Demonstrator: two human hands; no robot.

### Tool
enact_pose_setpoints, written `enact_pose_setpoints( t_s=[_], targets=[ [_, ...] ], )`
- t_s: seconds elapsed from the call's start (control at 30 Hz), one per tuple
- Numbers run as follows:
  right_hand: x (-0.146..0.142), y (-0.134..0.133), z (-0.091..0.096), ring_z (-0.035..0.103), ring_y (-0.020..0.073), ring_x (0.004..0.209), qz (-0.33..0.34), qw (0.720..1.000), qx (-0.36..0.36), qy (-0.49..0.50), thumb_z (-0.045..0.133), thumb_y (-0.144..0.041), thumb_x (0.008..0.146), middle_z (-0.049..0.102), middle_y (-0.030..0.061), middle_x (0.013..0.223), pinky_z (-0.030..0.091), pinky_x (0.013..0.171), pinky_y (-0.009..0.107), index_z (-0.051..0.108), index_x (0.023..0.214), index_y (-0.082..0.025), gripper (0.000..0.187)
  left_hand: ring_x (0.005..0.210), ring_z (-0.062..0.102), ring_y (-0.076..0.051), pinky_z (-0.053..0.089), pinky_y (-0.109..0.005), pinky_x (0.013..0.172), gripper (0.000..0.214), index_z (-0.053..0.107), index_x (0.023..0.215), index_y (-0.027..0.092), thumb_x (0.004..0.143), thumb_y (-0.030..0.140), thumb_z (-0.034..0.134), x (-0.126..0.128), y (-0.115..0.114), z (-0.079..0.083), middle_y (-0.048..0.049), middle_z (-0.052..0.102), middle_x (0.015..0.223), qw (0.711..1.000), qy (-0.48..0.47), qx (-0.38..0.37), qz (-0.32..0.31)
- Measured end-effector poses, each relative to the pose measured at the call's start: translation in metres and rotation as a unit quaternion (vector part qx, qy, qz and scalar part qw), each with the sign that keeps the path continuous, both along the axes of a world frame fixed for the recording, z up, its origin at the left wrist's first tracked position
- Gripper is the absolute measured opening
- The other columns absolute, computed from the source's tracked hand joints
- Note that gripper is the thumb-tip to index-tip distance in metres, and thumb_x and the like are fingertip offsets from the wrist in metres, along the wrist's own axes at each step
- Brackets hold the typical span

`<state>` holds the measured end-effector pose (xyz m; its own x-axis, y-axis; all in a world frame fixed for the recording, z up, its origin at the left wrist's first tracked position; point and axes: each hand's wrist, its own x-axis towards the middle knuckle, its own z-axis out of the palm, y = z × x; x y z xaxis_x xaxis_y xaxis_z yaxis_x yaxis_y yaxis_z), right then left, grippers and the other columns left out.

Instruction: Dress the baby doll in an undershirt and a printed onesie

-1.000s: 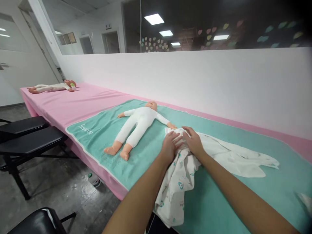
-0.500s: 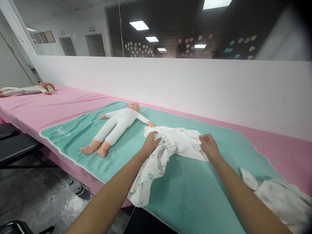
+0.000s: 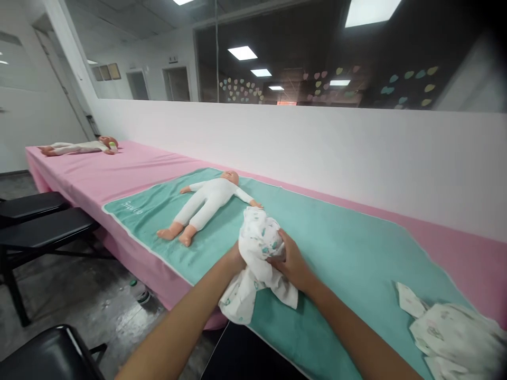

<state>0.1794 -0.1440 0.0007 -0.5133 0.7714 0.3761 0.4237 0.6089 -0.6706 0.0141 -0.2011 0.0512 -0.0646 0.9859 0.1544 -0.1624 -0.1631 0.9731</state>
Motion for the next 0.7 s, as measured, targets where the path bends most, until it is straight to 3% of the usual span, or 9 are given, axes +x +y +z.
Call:
enact_pose_setpoints(
  t_s=[0.1,0.23,0.3,0.37,0.43,0.5,0.53,0.63,0.7],
  targets=[
    [-0.011,-0.029,0.015,0.021,0.0295,0.138,0.090,0.996,-0.017,-0.019,0.059,-0.038,0.080,0.022,0.0101,0.151,0.020,0.113,0.051,0.016,0.146,-0.026,0.079,0.106,0.056,-0.027,0.043,-0.042,0.095,0.052,0.053,0.122,0.020,0.072,0.023,0.068,-0.003,-0.046,0.004,-0.0093,0.064,0.110,0.997,0.058,0.017,-0.042],
    [-0.017,-0.071,0.038,0.025,0.0276,0.137,0.301,0.932,-0.196,-0.041,0.054,-0.037,0.086,0.026,0.0042,0.150,0.027,0.111,0.048,0.023,0.144,-0.031,0.066,0.098,0.059,-0.025,0.048,-0.037,0.085,0.052,0.052,0.119,0.018,0.068,0.017,0.063,-0.035,-0.115,0.003,-0.0054,0.065,0.106,0.995,0.062,-0.055,0.049],
    [-0.010,-0.075,0.040,0.034,0.0266,0.133,0.317,0.909,-0.267,-0.039,0.053,-0.039,0.087,0.037,0.0047,0.145,0.031,0.109,0.047,0.034,0.140,-0.030,0.057,0.095,0.060,-0.024,0.048,-0.035,0.083,0.055,0.052,0.119,0.017,0.065,0.016,0.064,-0.075,-0.161,0.007,-0.0041,0.066,0.103,0.990,0.075,-0.086,0.089],
    [0.000,-0.066,0.035,0.045,0.0260,0.126,0.259,0.921,-0.291,-0.023,0.054,-0.042,0.086,0.049,0.0069,0.136,0.035,0.107,0.046,0.042,0.133,-0.028,0.051,0.093,0.059,-0.022,0.048,-0.033,0.082,0.049,0.054,0.113,0.017,0.065,0.019,0.063,-0.121,-0.215,0.020,-0.0030,0.065,0.103,0.963,0.160,-0.094,0.196],
    [0.009,-0.052,0.025,0.054,0.0262,0.117,0.173,0.939,-0.299,0.000,0.056,-0.045,0.083,0.058,0.0086,0.126,0.040,0.104,0.045,0.050,0.124,-0.026,0.045,0.090,0.057,-0.019,0.046,-0.030,0.082,0.038,0.057,0.104,0.016,0.067,0.022,0.060,-0.162,-0.270,0.038,-0.0012,0.062,0.100,0.884,0.304,-0.063,0.349],
    [0.014,-0.040,0.018,0.059,0.0263,0.109,0.103,0.949,-0.298,0.024,0.054,-0.049,0.083,0.060,0.0082,0.122,0.044,0.099,0.044,0.053,0.120,-0.026,0.043,0.099,0.053,-0.018,0.044,-0.028,0.083,0.046,0.049,0.117,0.020,0.070,0.022,0.054,-0.190,-0.315,0.056,-0.0003,0.056,0.111,0.760,0.411,-0.030,0.502],
    [0.016,-0.036,0.016,0.060,0.0262,0.107,0.081,0.952,-0.295,0.023,0.054,-0.050,0.083,0.060,0.0075,0.122,0.045,0.098,0.043,0.053,0.119,-0.027,0.043,0.102,0.052,-0.017,0.043,-0.027,0.084,0.046,0.050,0.119,0.021,0.072,0.020,0.051,-0.200,-0.330,0.062,0.0000,0.054,0.114,0.696,0.476,-0.031,0.537],
    [0.017,-0.035,0.015,0.060,0.0266,0.108,0.058,0.958,-0.281,-0.017,0.055,-0.053,0.081,0.061,0.0065,0.122,0.045,0.099,0.043,0.053,0.118,-0.029,0.045,0.104,0.052,-0.016,0.040,-0.025,0.084,0.033,0.061,0.105,0.022,0.076,0.015,0.047,-0.222,-0.355,0.063,0.0012,0.053,0.116,0.526,0.654,-0.058,0.541],
    [0.018,-0.038,0.015,0.058,0.0273,0.110,0.056,0.958,-0.278,-0.042,0.055,-0.054,0.080,0.061,0.0073,0.120,0.045,0.098,0.043,0.053,0.118,-0.028,0.046,0.104,0.052,-0.017,0.039,-0.025,0.083,0.021,0.065,0.090,0.020,0.076,0.016,0.049,-0.236,-0.361,0.051,0.0016,0.056,0.115,0.460,0.721,-0.072,0.513]
  ],
)
